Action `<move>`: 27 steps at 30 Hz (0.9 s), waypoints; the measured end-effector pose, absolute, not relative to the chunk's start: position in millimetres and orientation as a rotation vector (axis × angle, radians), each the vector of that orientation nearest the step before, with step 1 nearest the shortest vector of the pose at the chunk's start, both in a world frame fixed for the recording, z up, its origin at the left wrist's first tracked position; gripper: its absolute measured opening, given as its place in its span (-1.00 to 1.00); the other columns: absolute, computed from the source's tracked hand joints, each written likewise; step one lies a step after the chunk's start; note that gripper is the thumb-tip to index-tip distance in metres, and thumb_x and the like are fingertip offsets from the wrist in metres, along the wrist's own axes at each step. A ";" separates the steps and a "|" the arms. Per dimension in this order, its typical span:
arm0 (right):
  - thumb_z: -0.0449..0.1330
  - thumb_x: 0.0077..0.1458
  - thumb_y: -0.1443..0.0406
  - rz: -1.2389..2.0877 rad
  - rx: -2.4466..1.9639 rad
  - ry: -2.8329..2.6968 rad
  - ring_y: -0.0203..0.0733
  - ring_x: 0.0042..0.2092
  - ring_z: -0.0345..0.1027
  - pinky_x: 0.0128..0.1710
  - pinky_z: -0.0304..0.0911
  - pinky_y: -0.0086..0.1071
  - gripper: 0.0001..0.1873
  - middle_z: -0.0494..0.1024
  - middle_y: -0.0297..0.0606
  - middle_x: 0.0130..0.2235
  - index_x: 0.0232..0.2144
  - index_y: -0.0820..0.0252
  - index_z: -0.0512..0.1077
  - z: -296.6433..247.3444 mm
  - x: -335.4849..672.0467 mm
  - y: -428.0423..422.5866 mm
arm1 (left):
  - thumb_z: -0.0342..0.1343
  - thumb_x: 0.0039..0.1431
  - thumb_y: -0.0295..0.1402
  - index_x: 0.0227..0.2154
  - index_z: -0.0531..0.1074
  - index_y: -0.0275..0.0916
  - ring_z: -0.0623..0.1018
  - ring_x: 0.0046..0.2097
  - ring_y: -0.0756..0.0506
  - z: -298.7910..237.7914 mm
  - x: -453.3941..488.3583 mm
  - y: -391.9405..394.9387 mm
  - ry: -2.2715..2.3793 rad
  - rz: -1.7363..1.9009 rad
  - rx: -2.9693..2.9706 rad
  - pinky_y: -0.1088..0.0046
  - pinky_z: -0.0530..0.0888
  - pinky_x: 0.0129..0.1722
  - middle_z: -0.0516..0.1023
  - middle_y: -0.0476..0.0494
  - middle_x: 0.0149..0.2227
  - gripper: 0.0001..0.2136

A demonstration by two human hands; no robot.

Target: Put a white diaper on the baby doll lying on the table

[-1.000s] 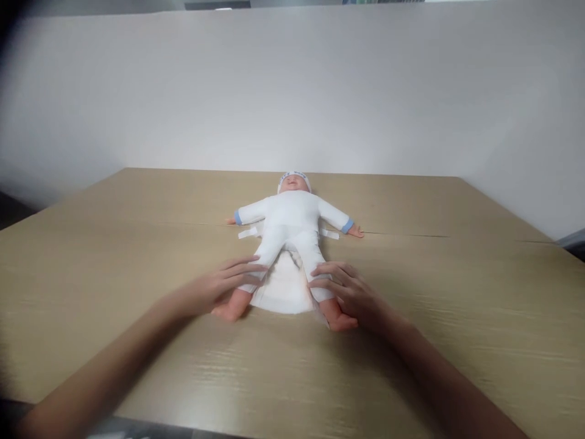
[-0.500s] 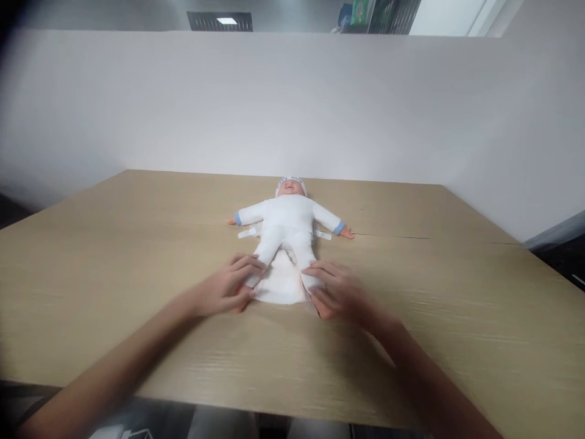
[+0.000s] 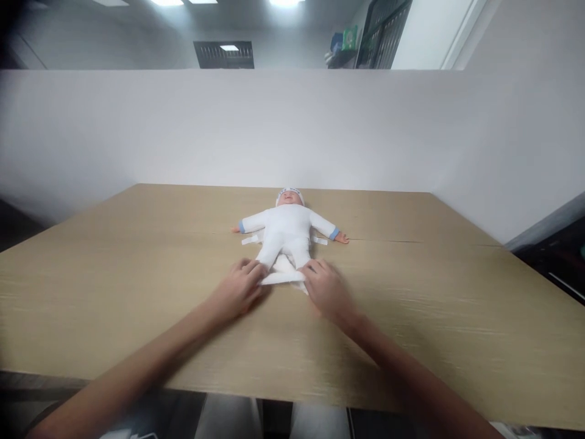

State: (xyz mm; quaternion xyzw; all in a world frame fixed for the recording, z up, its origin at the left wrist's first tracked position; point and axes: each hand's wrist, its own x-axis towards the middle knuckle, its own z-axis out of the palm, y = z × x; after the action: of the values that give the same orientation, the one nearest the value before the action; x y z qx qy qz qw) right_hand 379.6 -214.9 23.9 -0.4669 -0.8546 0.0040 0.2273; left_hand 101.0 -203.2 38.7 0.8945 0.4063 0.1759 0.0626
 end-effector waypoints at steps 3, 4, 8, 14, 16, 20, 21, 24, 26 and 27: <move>0.02 0.32 0.43 0.158 -1.239 -2.219 0.00 -0.13 0.36 -0.10 0.29 -0.18 -0.77 0.56 -0.16 -0.21 -0.17 0.16 0.48 24.5 385.0 -195.6 | -0.06 0.41 -0.35 -0.14 0.37 -0.18 0.47 -0.14 -0.24 54.1 101.8 -187.7 1.298 0.607 2.531 0.17 0.45 -0.11 0.53 -0.17 -0.21 -0.88; 0.03 0.31 0.41 0.188 -1.225 -2.167 -0.01 -0.14 0.36 -0.11 0.29 -0.18 -0.79 0.55 -0.17 -0.22 -0.18 0.15 0.46 25.1 385.5 -189.1 | -0.07 0.41 -0.33 -0.13 0.37 -0.17 0.48 -0.14 -0.23 59.8 102.4 -179.8 1.291 0.651 2.478 0.18 0.45 -0.11 0.52 -0.16 -0.22 -0.86; 0.03 0.31 0.33 0.195 -1.151 -1.976 0.02 -0.05 0.35 0.00 0.28 -0.13 -0.85 0.49 -0.12 -0.14 -0.20 0.13 0.41 31.6 380.1 -162.5 | -0.07 0.38 -0.30 -0.05 0.39 -0.17 0.46 0.10 -0.25 77.1 109.2 -139.8 1.098 0.902 2.348 0.14 0.38 0.15 0.52 -0.20 0.03 -0.80; 0.04 0.29 0.15 0.461 -1.242 -1.719 0.02 -0.02 0.36 0.13 0.23 -0.12 -0.79 0.52 -0.17 -0.15 -0.27 0.09 0.40 40.8 374.7 -103.3 | -0.03 0.34 -0.19 -0.10 0.35 -0.19 0.48 -0.02 -0.20 78.6 130.4 -69.1 1.104 0.957 1.977 0.20 0.38 0.11 0.51 -0.13 -0.11 -0.78; 0.06 0.26 0.09 0.586 -1.317 -1.653 -0.01 -0.11 0.38 0.06 0.27 -0.16 -0.75 0.55 -0.24 -0.24 -0.32 0.08 0.40 38.3 376.6 -77.6 | -0.02 0.32 -0.18 -0.18 0.33 -0.19 0.47 -0.10 -0.18 74.1 137.9 -45.5 1.144 0.955 1.898 0.23 0.39 0.05 0.47 -0.05 -0.25 -0.81; 0.06 0.23 0.03 0.775 -1.327 -1.598 -0.06 -0.08 0.44 0.01 0.33 -0.24 -0.64 0.63 -0.25 -0.18 -0.25 0.14 0.48 23.8 380.6 -35.1 | 0.03 0.25 -0.22 -0.27 0.32 -0.20 0.45 -0.17 -0.15 59.4 148.2 -8.8 1.185 0.941 1.743 0.31 0.41 -0.06 0.43 -0.02 -0.33 -0.85; 0.06 0.22 0.01 0.820 -1.313 -1.585 -0.07 -0.06 0.46 0.02 0.34 -0.25 -0.62 0.64 -0.23 -0.14 -0.23 0.15 0.50 19.7 381.3 -29.0 | 0.04 0.23 -0.23 -0.26 0.33 -0.20 0.46 -0.18 -0.14 55.4 149.0 -3.3 1.188 0.932 1.703 0.33 0.41 -0.08 0.45 -0.03 -0.32 -0.85; 0.10 0.19 -0.04 0.916 -1.272 -1.549 -0.04 -0.01 0.47 0.06 0.34 -0.24 -0.56 0.65 -0.18 -0.07 -0.21 0.17 0.53 11.0 382.8 -22.6 | 0.10 0.18 -0.20 -0.20 0.38 -0.21 0.50 -0.19 -0.14 45.7 146.5 4.7 1.170 0.896 1.600 0.36 0.43 -0.16 0.51 -0.07 -0.31 -0.78; 0.12 0.18 -0.07 0.963 -1.250 -1.530 -0.02 0.02 0.47 0.08 0.33 -0.23 -0.53 0.65 -0.17 -0.06 -0.20 0.18 0.53 9.5 383.1 -25.3 | 0.16 0.15 -0.15 -0.16 0.41 -0.22 0.54 -0.19 -0.14 42.2 142.0 4.8 1.142 0.870 1.552 0.36 0.45 -0.18 0.54 -0.10 -0.29 -0.71; 0.13 0.18 -0.07 0.984 -1.241 -1.523 -0.01 0.03 0.46 0.08 0.33 -0.22 -0.53 0.65 -0.17 -0.06 -0.19 0.18 0.54 9.7 383.0 -27.8 | 0.19 0.13 -0.13 -0.13 0.42 -0.22 0.55 -0.18 -0.15 41.3 139.5 3.7 1.127 0.860 1.535 0.36 0.46 -0.17 0.56 -0.11 -0.27 -0.67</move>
State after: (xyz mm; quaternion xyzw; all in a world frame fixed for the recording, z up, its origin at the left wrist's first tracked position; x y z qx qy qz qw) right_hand 383.0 -27.8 9.7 -0.5032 -0.6171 0.3990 0.4547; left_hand 139.5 3.7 41.3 0.6354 0.4664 0.3560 0.5020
